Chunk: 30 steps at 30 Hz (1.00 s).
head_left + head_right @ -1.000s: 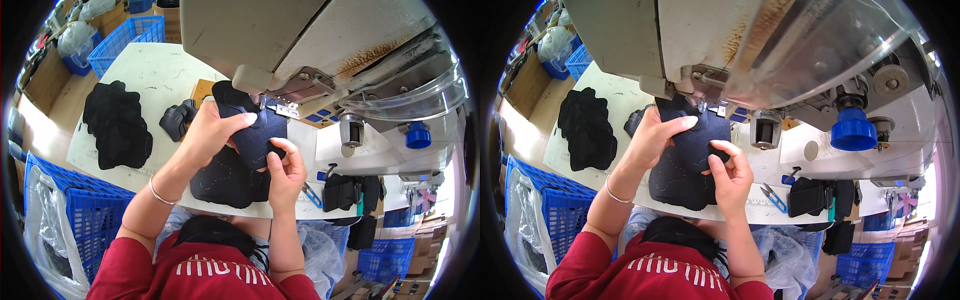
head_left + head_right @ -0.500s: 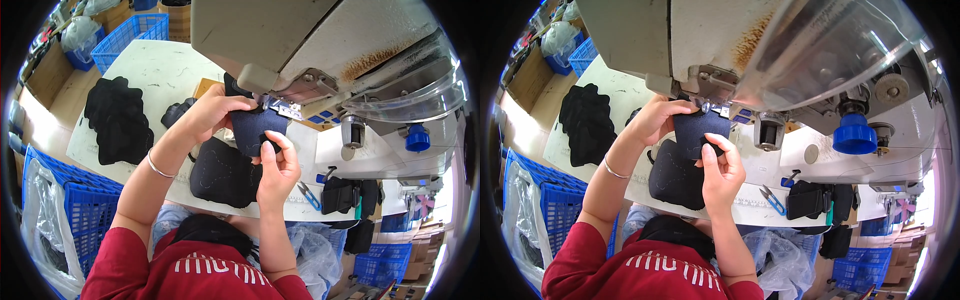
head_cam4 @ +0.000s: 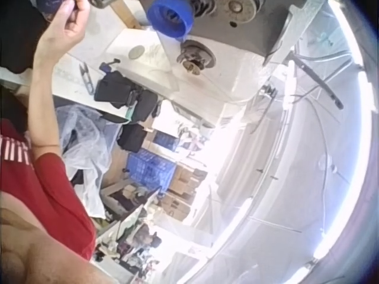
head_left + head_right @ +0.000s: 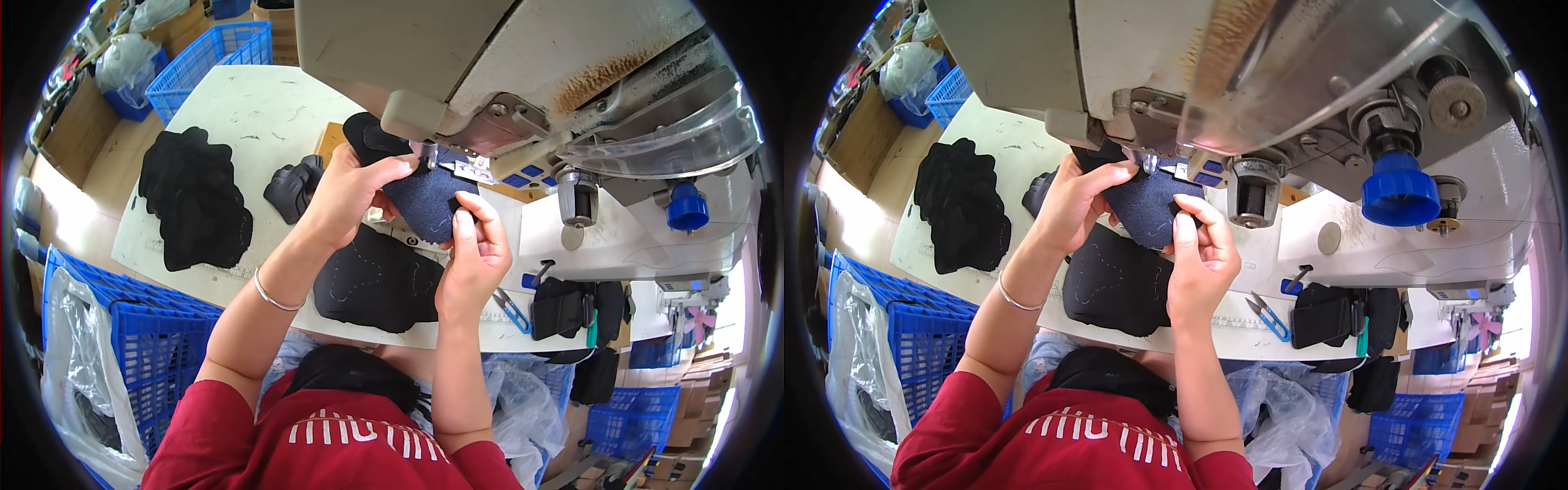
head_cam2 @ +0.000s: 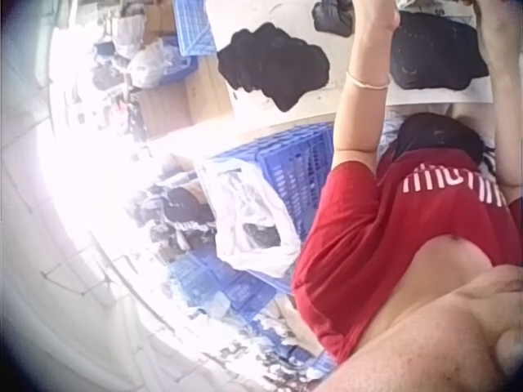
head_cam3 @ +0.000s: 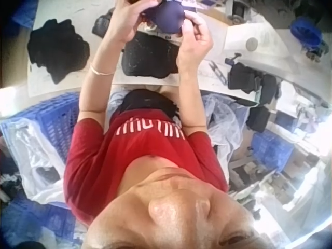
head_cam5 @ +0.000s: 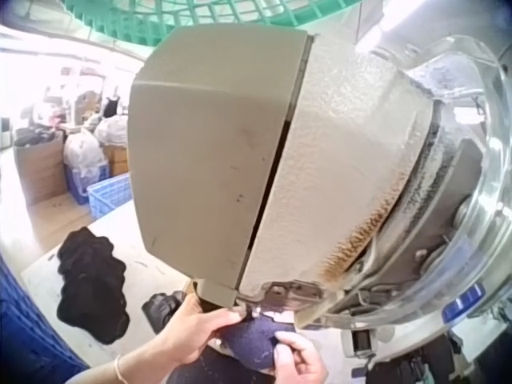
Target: Using a sewing machine to stitch together black fabric components of a shoe upper.
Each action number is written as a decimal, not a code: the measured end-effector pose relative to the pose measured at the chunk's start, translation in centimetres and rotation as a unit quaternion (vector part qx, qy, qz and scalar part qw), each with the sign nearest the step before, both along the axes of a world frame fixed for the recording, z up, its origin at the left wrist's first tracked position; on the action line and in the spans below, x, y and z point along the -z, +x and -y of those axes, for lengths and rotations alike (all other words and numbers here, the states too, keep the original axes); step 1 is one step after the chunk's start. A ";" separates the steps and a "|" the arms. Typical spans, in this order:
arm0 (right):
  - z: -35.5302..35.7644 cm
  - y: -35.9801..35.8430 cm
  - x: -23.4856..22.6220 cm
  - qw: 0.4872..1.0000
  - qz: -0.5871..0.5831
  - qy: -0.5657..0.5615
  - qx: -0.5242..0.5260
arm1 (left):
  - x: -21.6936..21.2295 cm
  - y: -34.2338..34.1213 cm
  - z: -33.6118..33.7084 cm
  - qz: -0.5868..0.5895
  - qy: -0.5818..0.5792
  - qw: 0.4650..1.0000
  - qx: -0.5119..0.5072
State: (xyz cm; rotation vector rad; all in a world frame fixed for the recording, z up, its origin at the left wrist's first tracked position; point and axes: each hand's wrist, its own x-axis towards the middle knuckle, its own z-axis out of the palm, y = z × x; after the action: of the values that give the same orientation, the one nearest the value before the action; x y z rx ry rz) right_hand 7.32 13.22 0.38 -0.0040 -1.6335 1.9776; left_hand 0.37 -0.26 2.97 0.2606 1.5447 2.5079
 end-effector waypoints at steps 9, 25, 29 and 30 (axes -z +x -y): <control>0.7 0.7 -0.4 0.999 0.013 0.049 -0.011 | 0.6 1.3 -0.7 -0.034 -0.036 0.997 -0.052; -1.5 -1.4 0.3 0.999 -0.016 -0.049 -0.001 | 0.6 1.7 0.9 0.013 0.016 0.999 -0.041; -2.3 -1.7 -0.3 0.999 -0.013 -0.033 -0.001 | 0.8 1.9 0.5 -0.008 0.022 0.999 -0.047; -2.3 -1.8 -0.8 0.996 -0.037 -0.074 -0.034 | 0.6 2.1 0.5 -0.006 0.020 0.998 -0.055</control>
State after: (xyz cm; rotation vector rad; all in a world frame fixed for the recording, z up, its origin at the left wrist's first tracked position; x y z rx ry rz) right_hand 5.53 15.53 1.16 0.0678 -1.4561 2.1205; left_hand 2.50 -0.75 2.35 0.2025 1.5548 2.6293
